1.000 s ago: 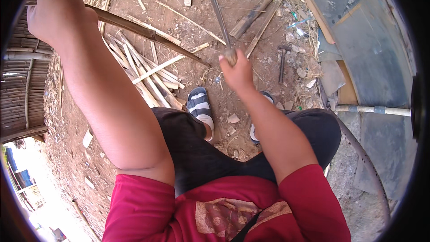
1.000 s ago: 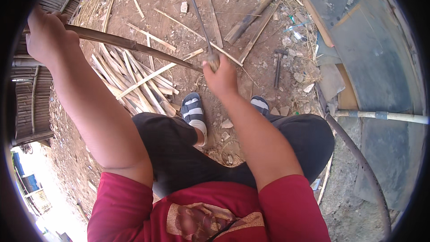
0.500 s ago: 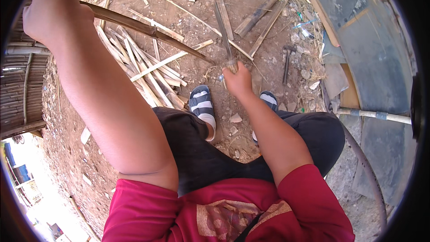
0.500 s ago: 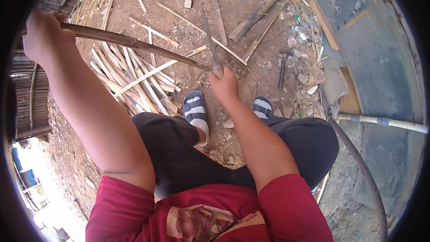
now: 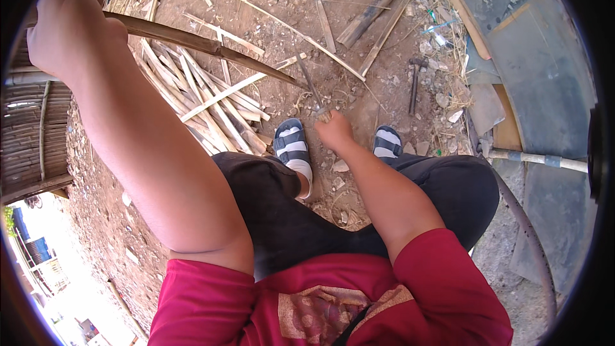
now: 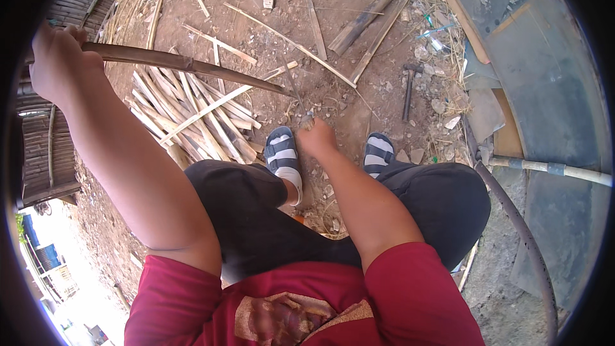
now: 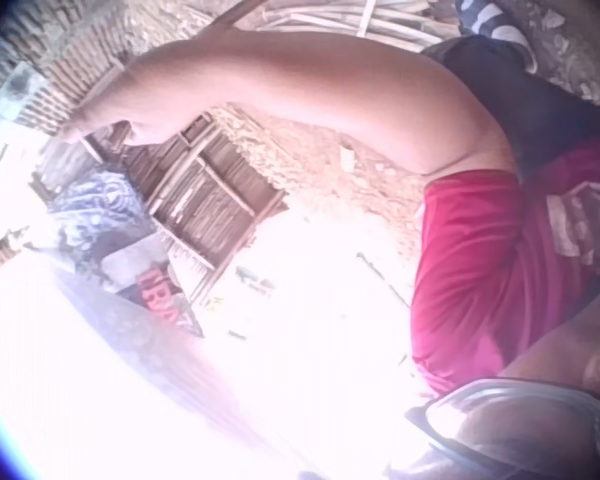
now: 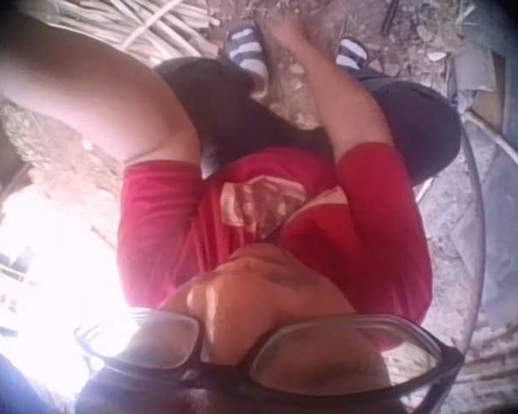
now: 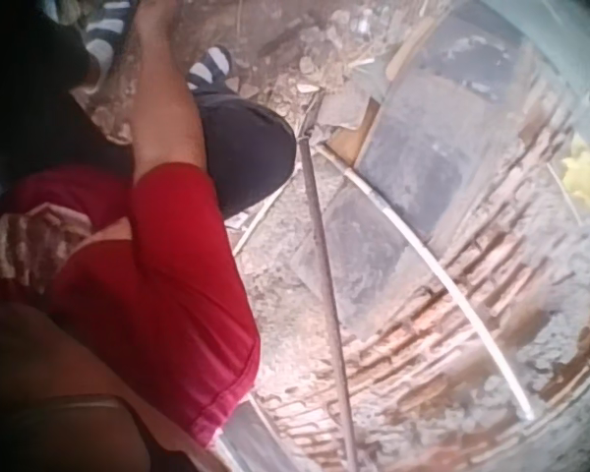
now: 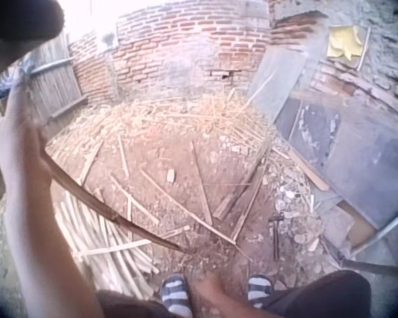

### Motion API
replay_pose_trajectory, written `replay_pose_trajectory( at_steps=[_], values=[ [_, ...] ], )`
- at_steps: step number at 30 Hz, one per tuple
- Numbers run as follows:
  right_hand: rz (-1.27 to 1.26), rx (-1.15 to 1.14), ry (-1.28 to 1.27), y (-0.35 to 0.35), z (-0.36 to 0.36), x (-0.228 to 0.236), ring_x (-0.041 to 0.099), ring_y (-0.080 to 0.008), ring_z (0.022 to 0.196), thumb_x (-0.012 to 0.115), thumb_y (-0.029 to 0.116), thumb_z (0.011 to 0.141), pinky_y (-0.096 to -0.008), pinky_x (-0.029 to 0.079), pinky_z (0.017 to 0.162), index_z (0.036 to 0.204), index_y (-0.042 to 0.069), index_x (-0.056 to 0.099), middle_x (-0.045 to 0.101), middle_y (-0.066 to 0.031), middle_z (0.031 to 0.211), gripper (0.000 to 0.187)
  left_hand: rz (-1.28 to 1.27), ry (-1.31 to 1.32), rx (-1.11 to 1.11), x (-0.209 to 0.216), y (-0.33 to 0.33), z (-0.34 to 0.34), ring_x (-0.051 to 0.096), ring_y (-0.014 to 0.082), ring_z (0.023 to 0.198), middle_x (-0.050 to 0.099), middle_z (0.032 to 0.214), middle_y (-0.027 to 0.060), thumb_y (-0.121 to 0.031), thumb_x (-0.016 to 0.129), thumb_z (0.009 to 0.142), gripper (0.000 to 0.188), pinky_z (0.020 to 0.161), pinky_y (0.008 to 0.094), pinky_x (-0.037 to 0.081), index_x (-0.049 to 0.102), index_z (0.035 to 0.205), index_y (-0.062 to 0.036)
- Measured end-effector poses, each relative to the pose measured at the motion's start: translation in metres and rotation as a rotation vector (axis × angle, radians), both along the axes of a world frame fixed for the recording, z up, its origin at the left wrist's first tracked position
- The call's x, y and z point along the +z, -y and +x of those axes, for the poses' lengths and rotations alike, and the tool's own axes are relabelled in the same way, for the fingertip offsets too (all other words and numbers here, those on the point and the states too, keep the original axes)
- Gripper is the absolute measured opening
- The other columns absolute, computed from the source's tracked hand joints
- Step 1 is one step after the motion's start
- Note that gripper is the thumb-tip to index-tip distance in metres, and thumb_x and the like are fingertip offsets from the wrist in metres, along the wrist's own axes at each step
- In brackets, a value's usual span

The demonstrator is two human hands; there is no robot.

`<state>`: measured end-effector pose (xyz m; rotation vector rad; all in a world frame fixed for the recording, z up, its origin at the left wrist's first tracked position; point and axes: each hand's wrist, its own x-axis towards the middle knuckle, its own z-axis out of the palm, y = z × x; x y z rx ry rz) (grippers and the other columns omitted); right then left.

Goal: The person uses a machete to split and shave long strips of bamboo by hand. They hold the bamboo with one hand and draw the tool along the length to smooth and thin the material, working over a pile of bamboo debris on the ground.

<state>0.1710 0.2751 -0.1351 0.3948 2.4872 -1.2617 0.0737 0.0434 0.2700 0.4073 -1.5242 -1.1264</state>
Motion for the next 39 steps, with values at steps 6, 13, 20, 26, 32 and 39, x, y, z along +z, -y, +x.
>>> replay_pose_trajectory(
  at_steps=[6, 13, 20, 26, 32, 39],
  values=[
    [-0.196, -0.126, -0.270, 0.007, -0.023, 0.075, 0.068, -0.0433, 0.097, 0.072, 0.028, 0.081, -0.0506, 0.053, 0.086, 0.113, 0.003, 0.066, 0.071, -0.0266, 0.098, 0.041, -0.067, 0.080, 0.013, -0.004, 0.015, 0.002, 0.062, 0.0164, 0.077, 0.066, 0.083, 0.0112, -0.017, 0.062, 0.092, 0.028, 0.063, 0.0303, 0.048, 0.060, 0.105, 0.0077],
    [0.142, 0.148, 0.083, -0.003, 0.027, -0.003, 0.068, -0.0422, 0.105, 0.072, 0.027, 0.081, -0.0479, 0.053, 0.092, 0.117, -0.002, 0.065, 0.070, -0.0289, 0.105, 0.047, 0.063, 0.045, 0.054, -0.002, -0.010, 0.003, 0.069, 0.0180, 0.086, 0.070, 0.090, 0.0131, -0.008, 0.054, 0.093, 0.032, 0.064, 0.0305, 0.052, 0.063, 0.120, 0.0073],
    [-0.087, 0.083, 0.102, -0.007, 0.007, 0.031, 0.068, -0.0435, 0.101, 0.070, 0.025, 0.079, -0.0486, 0.053, 0.089, 0.108, 0.001, 0.069, 0.071, -0.0276, 0.103, 0.038, -0.182, 0.146, 0.113, -0.011, 0.007, 0.009, 0.071, 0.0187, 0.092, 0.072, 0.099, 0.0134, -0.007, 0.051, 0.094, 0.031, 0.064, 0.0283, 0.053, 0.062, 0.119, 0.0081],
    [-0.192, -0.087, -0.313, 0.011, -0.016, 0.076, 0.067, -0.0466, 0.094, 0.068, 0.024, 0.082, -0.0508, 0.054, 0.084, 0.104, 0.001, 0.066, 0.070, -0.0268, 0.095, 0.032, 0.016, 0.065, 0.001, -0.004, -0.001, 0.008, 0.071, 0.0189, 0.095, 0.073, 0.108, 0.0155, -0.010, 0.052, 0.096, 0.033, 0.066, 0.0271, 0.056, 0.060, 0.119, 0.0126],
    [0.222, 0.119, 0.083, -0.002, 0.039, -0.008, 0.069, -0.0453, 0.093, 0.068, 0.023, 0.079, -0.0503, 0.055, 0.080, 0.110, 0.000, 0.066, 0.072, -0.0256, 0.095, 0.039, 0.089, 0.012, -0.054, -0.005, -0.020, 0.012, 0.071, 0.0231, 0.095, 0.071, 0.110, 0.0177, -0.011, 0.056, 0.097, 0.035, 0.063, 0.0295, 0.053, 0.058, 0.122, 0.0139],
    [-0.075, 0.100, 0.129, -0.022, 0.017, -0.004, 0.071, -0.0400, 0.082, 0.071, 0.025, 0.078, -0.0458, 0.055, 0.074, 0.100, 0.000, 0.069, 0.073, -0.0216, 0.088, 0.033, -0.359, 0.179, 0.088, -0.013, 0.032, 0.015, 0.070, 0.0250, 0.088, 0.067, 0.099, 0.0176, -0.002, 0.052, 0.094, 0.026, 0.065, 0.0323, 0.050, 0.058, 0.116, 0.0107]
  ],
)
